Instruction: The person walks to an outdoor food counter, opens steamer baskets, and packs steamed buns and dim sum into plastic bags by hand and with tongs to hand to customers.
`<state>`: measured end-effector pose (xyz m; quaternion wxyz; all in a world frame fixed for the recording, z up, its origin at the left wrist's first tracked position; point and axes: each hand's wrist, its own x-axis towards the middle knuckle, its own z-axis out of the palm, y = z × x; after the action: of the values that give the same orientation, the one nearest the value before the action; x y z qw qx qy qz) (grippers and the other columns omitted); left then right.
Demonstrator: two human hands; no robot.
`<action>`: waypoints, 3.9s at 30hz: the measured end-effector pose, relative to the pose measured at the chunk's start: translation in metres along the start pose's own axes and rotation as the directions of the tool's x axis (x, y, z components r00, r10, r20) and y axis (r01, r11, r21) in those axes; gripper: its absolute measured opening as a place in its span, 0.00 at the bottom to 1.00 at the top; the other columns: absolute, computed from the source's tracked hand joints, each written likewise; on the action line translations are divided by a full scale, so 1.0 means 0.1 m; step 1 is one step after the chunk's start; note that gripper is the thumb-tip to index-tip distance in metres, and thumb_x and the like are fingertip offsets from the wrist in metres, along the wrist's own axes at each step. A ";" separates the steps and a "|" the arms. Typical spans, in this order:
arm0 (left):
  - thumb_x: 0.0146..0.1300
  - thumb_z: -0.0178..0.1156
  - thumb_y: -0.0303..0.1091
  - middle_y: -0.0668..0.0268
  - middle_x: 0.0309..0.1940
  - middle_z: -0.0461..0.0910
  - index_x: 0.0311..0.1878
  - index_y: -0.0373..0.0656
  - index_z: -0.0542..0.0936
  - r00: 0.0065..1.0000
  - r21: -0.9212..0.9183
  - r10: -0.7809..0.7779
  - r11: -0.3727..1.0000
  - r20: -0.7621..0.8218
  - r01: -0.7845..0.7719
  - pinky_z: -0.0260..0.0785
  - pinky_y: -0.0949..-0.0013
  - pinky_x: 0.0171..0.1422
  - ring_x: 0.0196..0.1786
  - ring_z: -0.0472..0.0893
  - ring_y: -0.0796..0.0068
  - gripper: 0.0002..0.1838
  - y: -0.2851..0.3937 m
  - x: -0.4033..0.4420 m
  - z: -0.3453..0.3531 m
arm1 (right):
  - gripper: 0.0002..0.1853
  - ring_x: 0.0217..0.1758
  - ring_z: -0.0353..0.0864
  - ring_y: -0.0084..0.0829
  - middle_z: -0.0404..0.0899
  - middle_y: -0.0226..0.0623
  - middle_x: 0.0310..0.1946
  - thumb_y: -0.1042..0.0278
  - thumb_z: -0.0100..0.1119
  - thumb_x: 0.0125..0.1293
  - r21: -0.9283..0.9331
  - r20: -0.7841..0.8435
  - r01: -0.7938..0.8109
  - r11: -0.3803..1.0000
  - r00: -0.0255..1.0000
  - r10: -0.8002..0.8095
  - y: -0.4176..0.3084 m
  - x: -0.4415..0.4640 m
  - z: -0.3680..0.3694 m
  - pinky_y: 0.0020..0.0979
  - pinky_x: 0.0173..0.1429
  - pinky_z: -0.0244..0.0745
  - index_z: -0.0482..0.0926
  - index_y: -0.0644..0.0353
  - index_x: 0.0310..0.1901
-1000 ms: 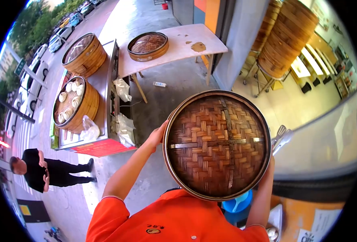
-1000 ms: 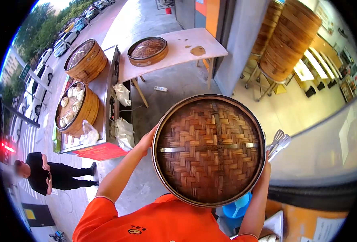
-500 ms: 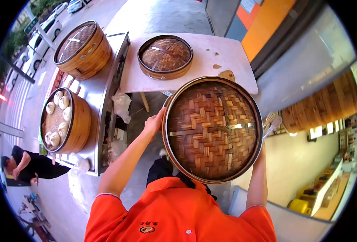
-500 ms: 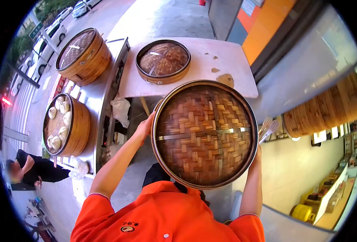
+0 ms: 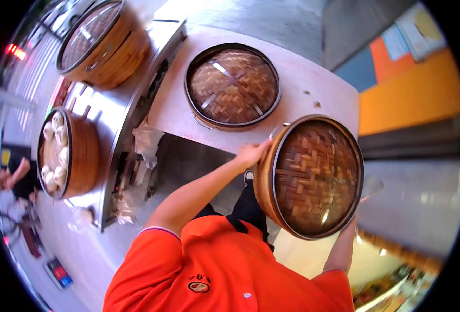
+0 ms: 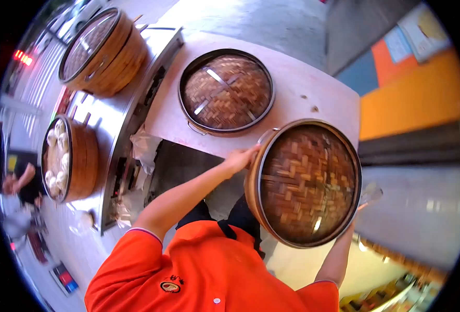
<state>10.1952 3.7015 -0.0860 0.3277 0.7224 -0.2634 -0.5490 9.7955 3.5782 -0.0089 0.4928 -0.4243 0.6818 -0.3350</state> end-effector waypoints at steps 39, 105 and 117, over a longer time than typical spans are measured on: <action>0.59 0.62 0.27 0.44 0.38 0.83 0.49 0.33 0.78 -0.317 -0.218 -0.198 0.976 -0.928 0.029 0.73 0.48 0.51 0.43 0.82 0.40 0.15 -4.83 -5.66 -3.89 | 0.23 0.46 0.82 0.62 0.81 0.55 0.45 0.62 0.75 0.61 0.517 0.841 0.835 0.189 -0.453 -0.296 1.24 -7.89 6.38 0.53 0.47 0.78 0.68 0.62 0.45; 0.73 0.63 0.31 0.74 0.32 0.79 0.42 0.41 0.81 -0.138 0.024 -0.355 0.415 0.925 -0.909 0.66 0.77 0.43 0.36 0.74 0.85 0.04 -8.09 -12.79 5.39 | 0.29 0.50 0.88 0.50 0.84 0.52 0.46 0.64 0.70 0.59 0.357 -0.739 -0.860 0.366 -0.020 0.673 9.72 -16.54 -4.33 0.46 0.51 0.85 0.74 0.63 0.61; 0.74 0.64 0.35 0.73 0.30 0.78 0.43 0.36 0.83 -0.164 -0.061 -0.251 0.372 0.954 -0.926 0.67 0.76 0.39 0.32 0.74 0.84 0.10 -8.08 -12.65 5.47 | 0.17 0.23 0.79 0.22 0.83 0.36 0.29 0.59 0.68 0.70 0.892 -0.449 0.152 0.425 0.205 0.870 9.33 -16.88 -4.18 0.25 0.24 0.75 0.84 0.68 0.48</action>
<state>9.3571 5.0599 -0.0168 -0.1422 0.0237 -0.8415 -0.5207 9.4246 5.5164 -0.0500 0.2151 0.3394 0.6751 -0.6187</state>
